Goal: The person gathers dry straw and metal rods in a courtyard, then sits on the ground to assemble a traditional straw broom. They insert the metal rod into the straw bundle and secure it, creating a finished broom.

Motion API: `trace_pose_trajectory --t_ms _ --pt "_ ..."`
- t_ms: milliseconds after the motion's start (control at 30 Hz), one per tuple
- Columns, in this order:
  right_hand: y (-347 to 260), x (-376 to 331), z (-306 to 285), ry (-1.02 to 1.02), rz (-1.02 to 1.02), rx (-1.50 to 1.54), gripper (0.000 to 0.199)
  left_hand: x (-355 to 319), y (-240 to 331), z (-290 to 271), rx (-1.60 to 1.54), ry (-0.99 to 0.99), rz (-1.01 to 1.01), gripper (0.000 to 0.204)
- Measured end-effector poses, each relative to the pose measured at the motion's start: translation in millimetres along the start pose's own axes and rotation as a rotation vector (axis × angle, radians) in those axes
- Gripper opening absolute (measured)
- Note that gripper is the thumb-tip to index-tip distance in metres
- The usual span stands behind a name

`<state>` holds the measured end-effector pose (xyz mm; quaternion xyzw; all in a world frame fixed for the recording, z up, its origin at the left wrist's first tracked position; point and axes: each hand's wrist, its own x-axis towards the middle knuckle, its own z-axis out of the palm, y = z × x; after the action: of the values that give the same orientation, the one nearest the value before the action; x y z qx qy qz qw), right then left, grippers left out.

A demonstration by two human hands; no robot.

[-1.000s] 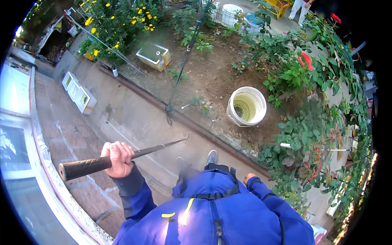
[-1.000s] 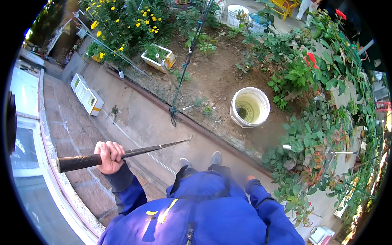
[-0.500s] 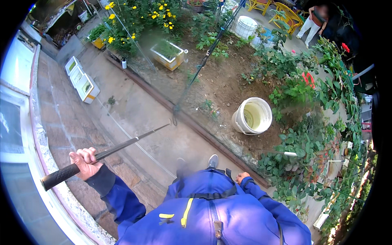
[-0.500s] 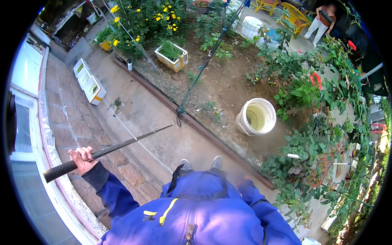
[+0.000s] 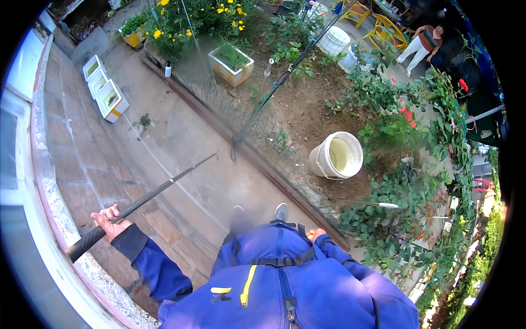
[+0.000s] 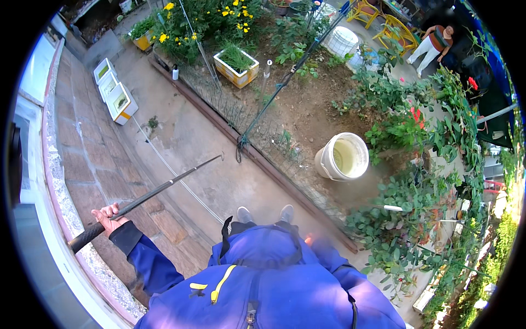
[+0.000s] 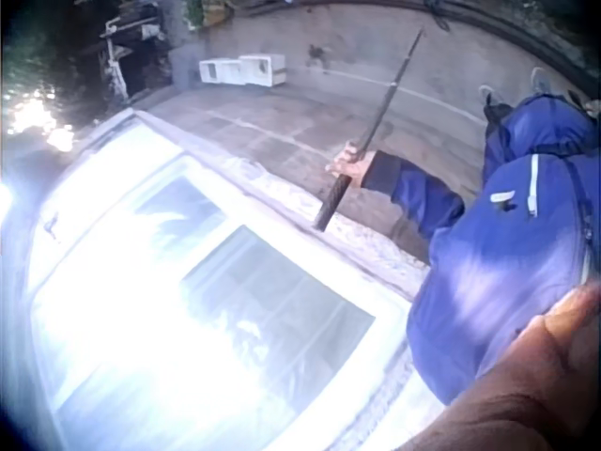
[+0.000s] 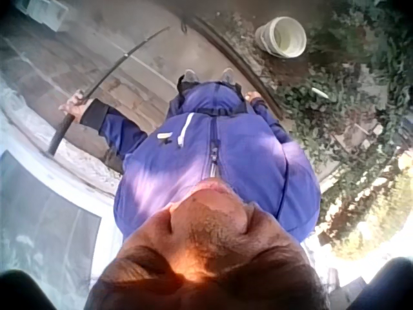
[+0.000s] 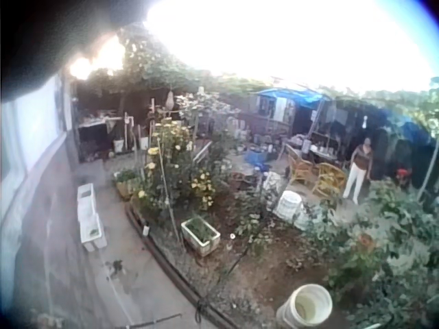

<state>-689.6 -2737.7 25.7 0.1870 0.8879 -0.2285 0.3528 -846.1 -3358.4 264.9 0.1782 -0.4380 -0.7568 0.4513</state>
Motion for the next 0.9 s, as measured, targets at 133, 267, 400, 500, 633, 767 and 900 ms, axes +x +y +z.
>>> trace_pose_trajectory --t_ms 133,267,400,500,633,767,900 --pt "4 -4 2 -0.005 0.018 0.004 0.018 -2 -4 -17 0.031 0.05 0.008 0.043" --pt "31 -1 16 0.005 0.003 -0.01 0.017 -2 -5 -31 0.035 0.088 0.031 0.044" --pt "4 -23 7 0.011 0.059 0.022 0.017 2 -2 -39 -0.002 0.12 -0.038 0.041" --pt "-3 -29 -5 -0.094 0.084 0.126 0.016 9 2 -49 0.018 0.207 -0.136 0.038" --pt "35 -15 12 -0.156 0.325 0.473 0.017 29 -1 -89 0.04 0.262 -0.267 0.031" --pt "11 -27 -28 -0.174 0.331 0.314 0.017 41 -7 -124 0.222 0.48 -0.275 0.028" --pt "85 10 9 -0.111 -0.002 0.067 0.02 61 -20 -190 0.313 0.669 -0.298 0.037"
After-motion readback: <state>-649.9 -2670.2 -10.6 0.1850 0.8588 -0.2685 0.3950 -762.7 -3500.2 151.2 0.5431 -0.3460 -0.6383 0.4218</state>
